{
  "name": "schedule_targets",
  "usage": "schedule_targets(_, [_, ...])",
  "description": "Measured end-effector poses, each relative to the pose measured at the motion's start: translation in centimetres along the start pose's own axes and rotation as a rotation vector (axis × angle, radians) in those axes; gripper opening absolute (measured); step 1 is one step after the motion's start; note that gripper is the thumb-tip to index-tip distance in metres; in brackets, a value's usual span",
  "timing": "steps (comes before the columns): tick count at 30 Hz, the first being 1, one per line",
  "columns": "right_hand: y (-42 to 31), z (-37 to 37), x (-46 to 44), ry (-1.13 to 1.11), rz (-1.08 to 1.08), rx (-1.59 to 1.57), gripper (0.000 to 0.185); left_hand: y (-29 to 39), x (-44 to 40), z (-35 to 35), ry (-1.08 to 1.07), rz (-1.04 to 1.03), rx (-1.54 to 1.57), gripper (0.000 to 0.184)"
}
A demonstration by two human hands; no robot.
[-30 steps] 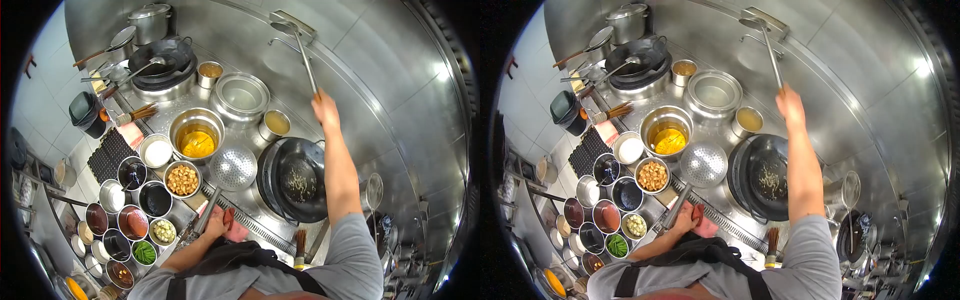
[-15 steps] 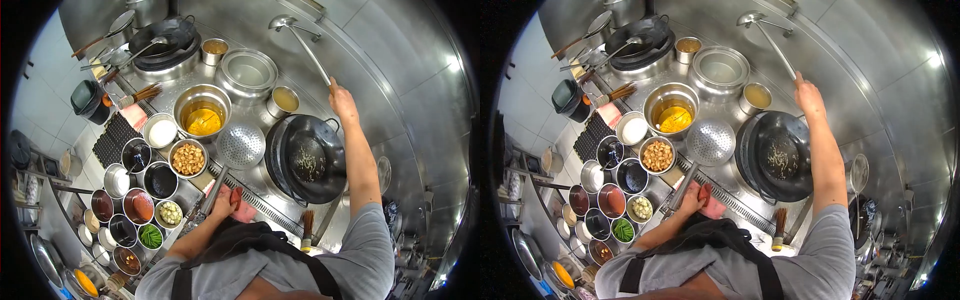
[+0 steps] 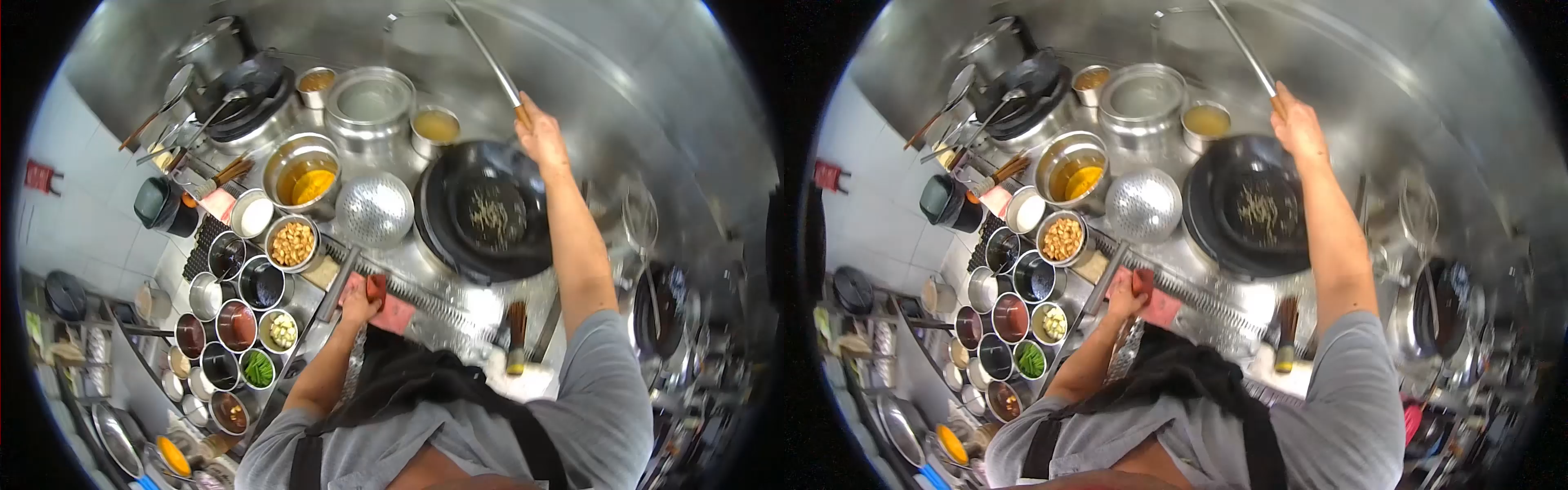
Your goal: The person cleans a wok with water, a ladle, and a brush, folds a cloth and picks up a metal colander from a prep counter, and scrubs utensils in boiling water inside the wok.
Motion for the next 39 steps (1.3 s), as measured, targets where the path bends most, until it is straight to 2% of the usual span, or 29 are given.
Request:
schedule_targets(1, [1.1, 1.5, 2.7, 0.024, -0.07, -0.096, 0.054, 0.3, -0.2, 0.3, -0.08, 0.058, 0.028, 0.072])
schedule_targets(3, [2.4, 5.3, 9.3, -0.005, -0.36, -0.179, 0.053, 0.8, -0.5, 1.0, -0.066, 0.026, -0.006, 0.066])
schedule_targets(4, [2.9, 6.8, 13.4, 0.02, -0.472, -0.416, 0.052, 1.4, -0.4, 1.3, -0.102, 0.068, 0.378, 0.061])
schedule_targets(5, [4.4, 7.8, 17.7, 0.049, -0.547, -0.487, 0.052, 2.6, 0.5, 2.1, -0.131, 0.13, 0.762, 0.056])
schedule_targets(6, [4.0, 9.5, 21.5, 0.081, -0.517, -0.37, 0.052, 5.9, 1.7, 4.1, -0.103, 0.203, 1.15, 0.048])
schedule_targets(7, [6.7, 9.2, 26.5, 0.159, -0.419, -0.159, 0.053, 6.3, 2.1, 4.5, -0.235, 0.278, 1.391, 0.045])
schedule_targets(9, [6.3, 10.8, 35.0, 0.024, -0.71, -0.138, 0.05, 8.5, 3.3, 6.1, -0.363, 0.424, 1.646, 0.045])
schedule_targets(11, [6.4, 11.2, 42.6, 0.043, -0.885, -0.272, 0.05, 11.1, 3.5, 6.0, -0.291, 0.468, 1.591, 0.042])
schedule_targets(13, [4.5, 11.7, 47.5, -0.026, -1.094, -0.292, 0.049, 10.9, 2.2, 4.2, -0.502, 0.403, 1.379, 0.038])
schedule_targets(14, [3.5, 11.7, 49.5, 0.003, -1.138, -0.334, 0.049, 12.5, 2.0, 4.0, -0.403, 0.415, 1.263, 0.033])
schedule_targets(15, [2.8, 11.6, 51.6, 0.033, -1.179, -0.374, 0.048, 13.4, 1.5, 3.8, -0.395, 0.425, 1.164, 0.029])
schedule_targets(17, [2.8, 11.1, 55.8, 0.001, -1.161, -0.21, 0.05, 15.7, 0.4, 3.0, -0.383, 0.378, 1.148, 0.029])
schedule_targets(21, [2.6, 10.3, 60.5, -0.004, -1.137, -0.18, 0.049, 18.5, -2.4, 1.9, -0.345, 0.443, 1.119, 0.028])
schedule_targets(23, [3.3, 9.0, 62.9, -0.062, -0.991, -0.085, 0.048, 21.3, -2.8, 2.5, -0.402, 0.518, 1.119, 0.031])
schedule_targets(24, [3.4, 8.8, 63.4, -0.085, -0.932, -0.041, 0.047, 22.3, -3.0, 2.3, -0.417, 0.514, 1.111, 0.031])
schedule_targets(27, [4.1, 8.2, 64.4, -0.26, -1.047, 0.067, 0.042, 25.2, -4.1, 1.3, -0.618, 0.427, 1.094, 0.035])
schedule_targets(28, [4.4, 8.0, 64.7, -0.261, -1.047, 0.068, 0.042, 25.5, -4.5, 0.7, -0.598, 0.495, 1.042, 0.028])
schedule_targets(30, [5.4, 7.8, 64.4, -0.089, -0.843, 0.24, 0.035, 25.1, -5.5, -1.8, -0.541, 0.491, 1.04, 0.023])
schedule_targets(31, [5.2, 8.3, 62.6, -0.091, -0.835, 0.24, 0.035, 25.2, -5.5, -2.4, -0.488, 0.49, 1.036, 0.018])
schedule_targets(33, [4.6, 8.9, 58.7, 0.046, -0.795, 0.144, 0.028, 25.2, -4.9, -2.7, -0.501, 0.532, 1.138, 0.014])
schedule_targets(34, [4.8, 8.1, 57.4, 0.033, -0.797, -0.017, 0.028, 25.3, -4.5, -2.8, -0.544, 0.543, 1.215, 0.019])
schedule_targets(35, [4.9, 6.6, 56.3, -0.003, -0.836, -0.08, 0.03, 25.5, -4.1, -2.8, -0.586, 0.552, 1.29, 0.026])
schedule_targets(36, [4.6, 5.3, 54.7, -0.135, -0.893, -0.073, 0.038, 26.1, -3.5, -3.0, -0.547, 0.592, 1.342, 0.032])
schedule_targets(37, [4.5, 3.9, 53.6, -0.232, -0.786, 0.042, 0.049, 26.2, -3.2, -3.6, -0.543, 0.593, 1.344, 0.032])
schedule_targets(39, [4.8, 0.1, 52.8, -0.422, -0.841, 0.123, 0.06, 26.1, -3.2, -4.4, -0.49, 0.506, 1.364, 0.031])
Point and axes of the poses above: each hand's wrist, its own x-axis away from the middle knuckle, its own z-axis out of the back of the hand, y = z × x, the point moved 2 cm from there along -x, towards the middle knuckle, and after that the axes turned 1 degree about -y, right-handed, at the moved point
